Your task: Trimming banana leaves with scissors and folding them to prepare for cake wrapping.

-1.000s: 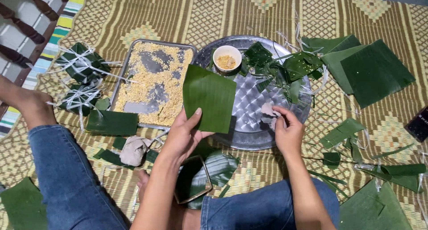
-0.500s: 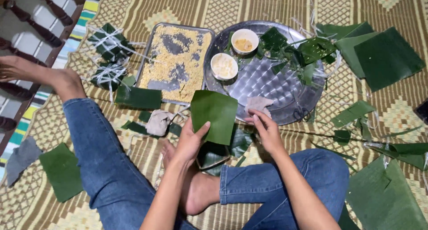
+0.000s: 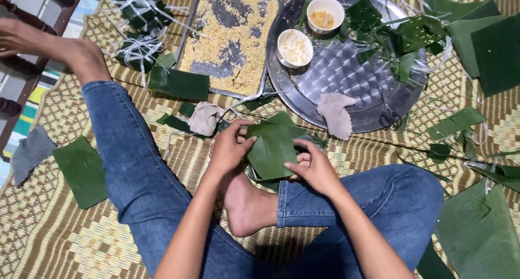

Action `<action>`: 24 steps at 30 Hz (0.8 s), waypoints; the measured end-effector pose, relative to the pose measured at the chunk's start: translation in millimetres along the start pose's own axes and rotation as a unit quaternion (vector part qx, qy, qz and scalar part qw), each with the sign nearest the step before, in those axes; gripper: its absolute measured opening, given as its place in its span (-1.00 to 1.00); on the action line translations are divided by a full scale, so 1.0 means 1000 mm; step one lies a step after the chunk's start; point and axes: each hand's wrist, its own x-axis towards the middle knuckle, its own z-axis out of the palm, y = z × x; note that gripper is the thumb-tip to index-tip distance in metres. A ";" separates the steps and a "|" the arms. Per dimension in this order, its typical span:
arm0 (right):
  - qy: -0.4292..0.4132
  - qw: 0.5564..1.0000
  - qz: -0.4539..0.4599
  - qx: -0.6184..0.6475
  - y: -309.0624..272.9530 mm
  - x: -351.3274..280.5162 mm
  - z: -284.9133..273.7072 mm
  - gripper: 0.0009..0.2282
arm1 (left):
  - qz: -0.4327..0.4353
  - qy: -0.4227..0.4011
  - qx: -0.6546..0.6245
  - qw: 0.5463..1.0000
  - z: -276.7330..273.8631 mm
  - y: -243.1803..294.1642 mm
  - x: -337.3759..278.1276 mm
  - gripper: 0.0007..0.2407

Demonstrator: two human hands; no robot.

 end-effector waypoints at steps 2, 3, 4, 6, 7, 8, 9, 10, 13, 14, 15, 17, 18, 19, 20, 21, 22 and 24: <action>-0.009 0.999 -0.007 -0.037 0.001 -0.005 0.002 -0.16 | 0.024 -0.006 0.088 0.996 -0.009 0.004 0.000 -0.62; -0.017 0.997 -0.018 -0.075 0.002 -0.009 0.002 -0.01 | 0.052 -0.013 0.175 0.983 -0.012 0.007 0.000 -0.62; -0.018 0.997 -0.013 -0.074 -0.007 -0.014 0.002 -0.01 | 0.048 -0.016 0.174 0.983 -0.012 0.006 0.000 -0.62; -0.025 0.970 -0.060 -0.233 -0.025 -0.022 0.004 -0.19 | 0.059 -0.032 0.231 0.971 -0.014 0.005 0.002 -0.68; -0.027 0.970 -0.056 -0.233 -0.025 -0.023 0.003 -0.19 | 0.055 -0.035 0.230 0.971 -0.016 0.010 0.001 -0.68; -0.024 0.951 -0.108 -0.288 -0.025 -0.025 0.002 -0.19 | 0.057 -0.043 0.220 0.973 -0.018 0.016 -0.001 -0.69; -0.022 0.926 -0.162 -0.342 -0.026 -0.026 0.002 -0.20 | 0.058 -0.050 0.211 0.974 -0.021 0.021 -0.003 -0.70; -0.024 0.926 -0.160 -0.341 -0.025 -0.026 0.000 -0.20 | 0.055 -0.051 0.211 0.975 -0.020 0.018 -0.002 -0.70; -0.049 0.889 -0.193 -0.412 -0.024 -0.026 -0.008 -0.50 | 0.009 -0.077 0.197 0.977 -0.017 0.016 0.001 -0.72; -0.051 0.887 -0.192 -0.416 -0.024 -0.027 -0.010 -0.58 | 0.006 -0.074 0.205 0.976 -0.016 0.018 0.001 -0.75; -0.053 0.885 -0.191 -0.421 -0.025 -0.027 -0.012 -0.66 | 0.004 -0.071 0.212 0.975 -0.016 0.020 0.001 -0.79; -0.051 0.882 -0.179 -0.433 -0.029 -0.028 -0.013 -0.67 | 0.019 -0.061 0.217 0.974 -0.015 0.022 0.000 -0.81; -0.047 0.879 -0.168 -0.444 -0.031 -0.028 -0.014 -0.69 | 0.036 -0.052 0.222 0.973 -0.014 0.023 0.000 -0.83; -0.047 0.879 -0.167 -0.444 -0.029 -0.028 -0.015 -0.69 | 0.035 -0.052 0.221 0.973 -0.014 0.025 -0.001 -0.83; -0.046 0.869 -0.167 -0.463 -0.028 -0.027 -0.015 -0.70 | 0.027 -0.056 0.237 0.970 -0.013 0.027 -0.001 -0.83; -0.044 0.859 -0.167 -0.481 -0.027 -0.026 -0.015 -0.71 | 0.019 -0.059 0.253 0.966 -0.014 0.030 -0.001 -0.84; -0.044 0.859 -0.168 -0.482 -0.028 -0.025 -0.015 -0.71 | 0.019 -0.058 0.252 0.966 -0.012 0.029 0.000 -0.84; -0.040 0.852 -0.174 -0.491 -0.029 -0.025 -0.014 -0.75 | 0.006 -0.060 0.279 0.958 -0.009 0.026 0.001 -0.86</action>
